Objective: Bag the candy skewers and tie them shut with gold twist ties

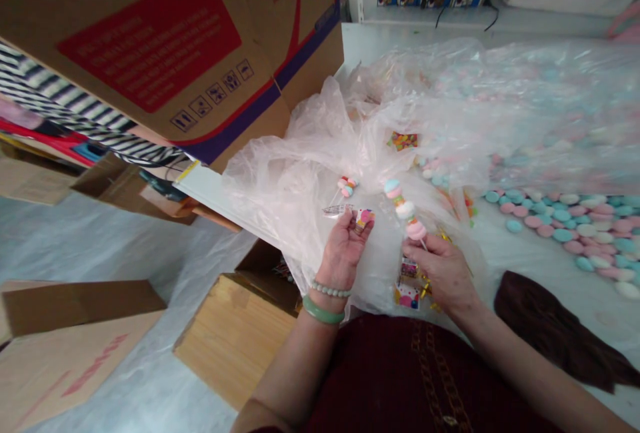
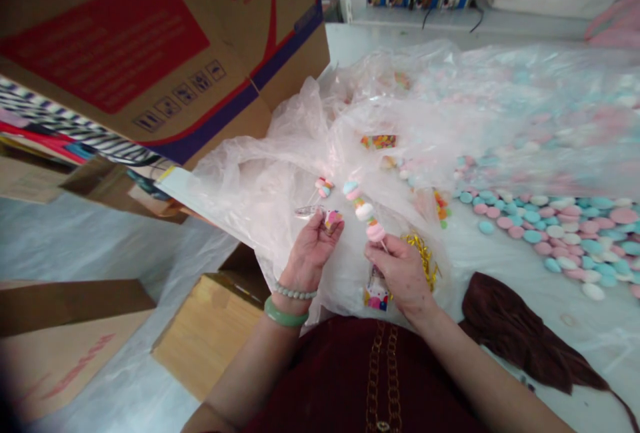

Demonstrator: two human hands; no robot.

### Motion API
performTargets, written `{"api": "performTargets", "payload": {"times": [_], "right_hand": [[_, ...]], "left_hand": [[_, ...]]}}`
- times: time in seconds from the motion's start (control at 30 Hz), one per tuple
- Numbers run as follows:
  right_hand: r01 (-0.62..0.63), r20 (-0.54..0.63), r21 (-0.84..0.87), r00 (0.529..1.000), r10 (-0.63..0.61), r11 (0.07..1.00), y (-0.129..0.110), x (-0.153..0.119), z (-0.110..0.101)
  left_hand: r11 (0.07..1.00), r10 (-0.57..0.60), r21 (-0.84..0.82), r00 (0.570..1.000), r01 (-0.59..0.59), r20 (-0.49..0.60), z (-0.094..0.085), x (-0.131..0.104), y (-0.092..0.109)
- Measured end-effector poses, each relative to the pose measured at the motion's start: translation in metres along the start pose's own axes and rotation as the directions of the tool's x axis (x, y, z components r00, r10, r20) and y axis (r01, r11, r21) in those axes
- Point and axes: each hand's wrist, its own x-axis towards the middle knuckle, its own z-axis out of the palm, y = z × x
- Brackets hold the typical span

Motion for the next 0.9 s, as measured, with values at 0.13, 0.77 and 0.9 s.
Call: {"api": "performTargets", "payload": {"times": [0.13,0.77,0.9], "right_hand": [[0.144,0.019,0.045,0.989,-0.145,0.989,-0.007,0.019,0.021],[0.098,0.137,0.021,0.986,-0.1,0.995,0.026,0.042,0.018],[0.054,0.13,0.029,0.99,-0.057,0.998,0.019,0.044,0.011]], "left_hand": [[0.997,-0.072,0.023,0.995,0.071,0.074,0.008,-0.005,-0.019],[0.965,-0.167,0.216,0.983,0.149,0.072,-0.001,-0.004,-0.038],[0.929,-0.3,0.252,0.951,0.272,0.078,-0.001,0.002,-0.037]]}}
